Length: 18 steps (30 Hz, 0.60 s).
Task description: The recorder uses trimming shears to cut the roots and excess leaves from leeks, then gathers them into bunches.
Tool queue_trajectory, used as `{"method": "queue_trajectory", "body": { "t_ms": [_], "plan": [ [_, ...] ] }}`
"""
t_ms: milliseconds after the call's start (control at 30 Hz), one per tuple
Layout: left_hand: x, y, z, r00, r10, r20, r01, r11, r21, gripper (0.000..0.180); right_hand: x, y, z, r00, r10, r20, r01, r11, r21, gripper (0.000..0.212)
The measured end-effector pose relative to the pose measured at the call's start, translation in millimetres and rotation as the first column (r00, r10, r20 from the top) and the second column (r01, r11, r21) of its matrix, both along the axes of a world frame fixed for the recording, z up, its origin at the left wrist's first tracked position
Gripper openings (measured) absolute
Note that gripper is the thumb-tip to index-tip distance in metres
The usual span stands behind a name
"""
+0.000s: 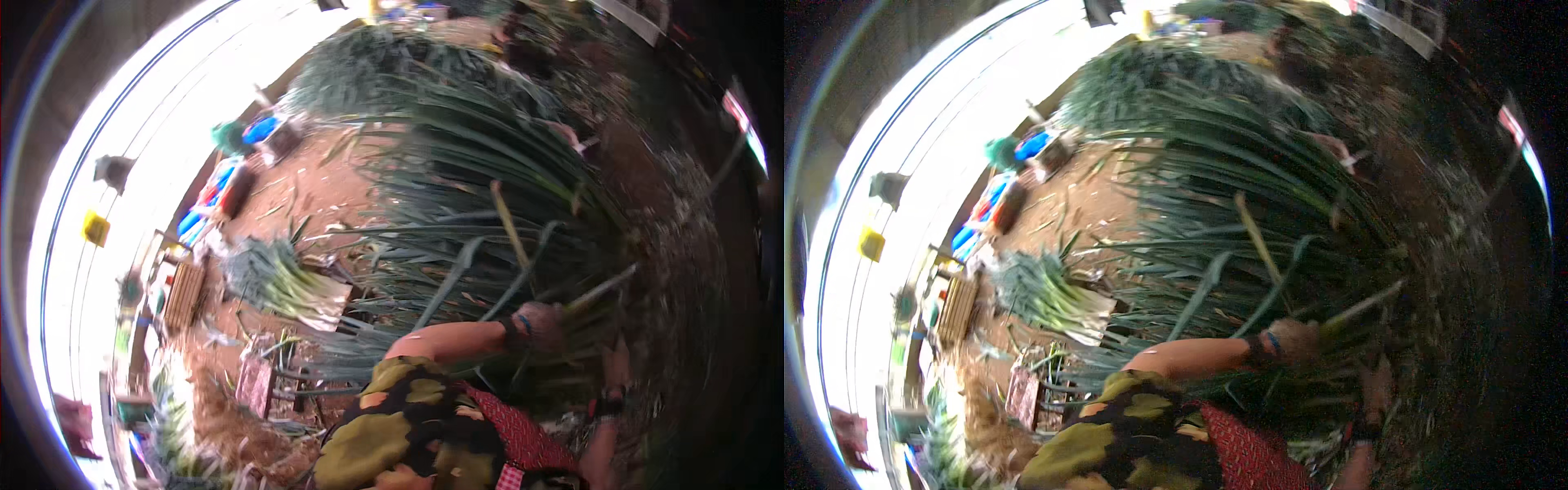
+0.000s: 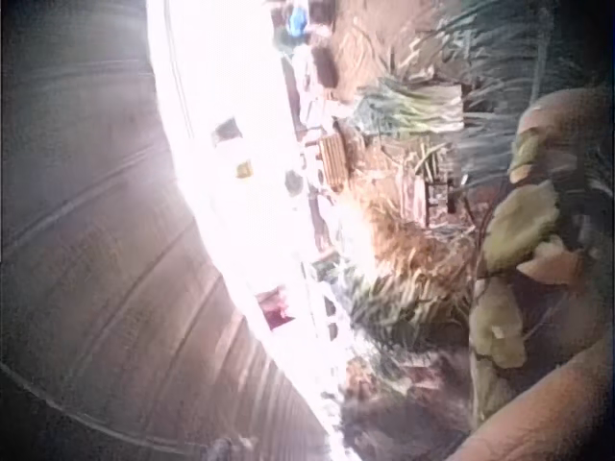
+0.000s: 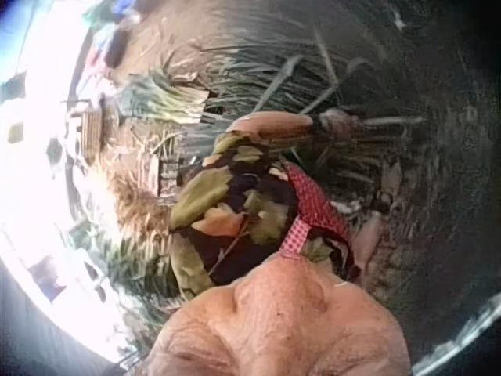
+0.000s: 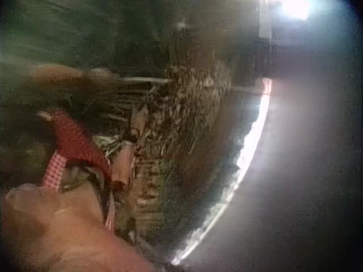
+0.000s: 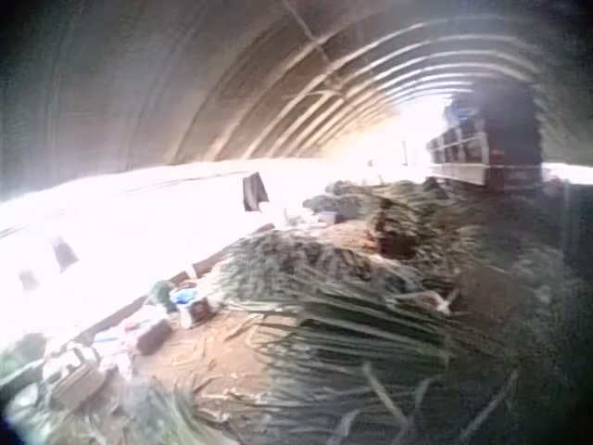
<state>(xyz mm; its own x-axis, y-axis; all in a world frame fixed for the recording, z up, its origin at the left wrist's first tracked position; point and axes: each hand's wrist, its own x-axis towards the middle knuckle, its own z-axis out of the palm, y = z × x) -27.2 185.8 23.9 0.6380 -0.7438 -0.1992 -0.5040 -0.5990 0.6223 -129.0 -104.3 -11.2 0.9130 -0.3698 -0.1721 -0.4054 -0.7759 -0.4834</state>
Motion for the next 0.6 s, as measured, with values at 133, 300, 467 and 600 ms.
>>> {"method": "queue_trajectory", "body": {
  "t_ms": [133,300,467,600],
  "plan": [
    [10,70,-144,0.787,-0.153,0.598,0.162,0.986,0.040,0.052,42,41,-17,0.998,0.064,-0.008,-0.064,0.998,-0.003,0.083],
    [-1,44,-14,0.999,0.021,0.047,-0.022,1.000,0.010,0.044,1,16,-17,0.996,-0.021,-0.085,0.037,0.980,0.194,0.083],
    [-9,31,-17,0.997,-0.056,0.054,0.050,0.994,0.093,0.051,-27,16,-23,0.998,-0.005,-0.062,-0.004,0.989,-0.150,0.093],
    [1,48,-27,1.000,-0.028,0.003,0.027,0.998,0.057,0.053,-9,56,30,0.998,-0.014,-0.069,0.018,0.999,0.050,0.096]
  ]
}}
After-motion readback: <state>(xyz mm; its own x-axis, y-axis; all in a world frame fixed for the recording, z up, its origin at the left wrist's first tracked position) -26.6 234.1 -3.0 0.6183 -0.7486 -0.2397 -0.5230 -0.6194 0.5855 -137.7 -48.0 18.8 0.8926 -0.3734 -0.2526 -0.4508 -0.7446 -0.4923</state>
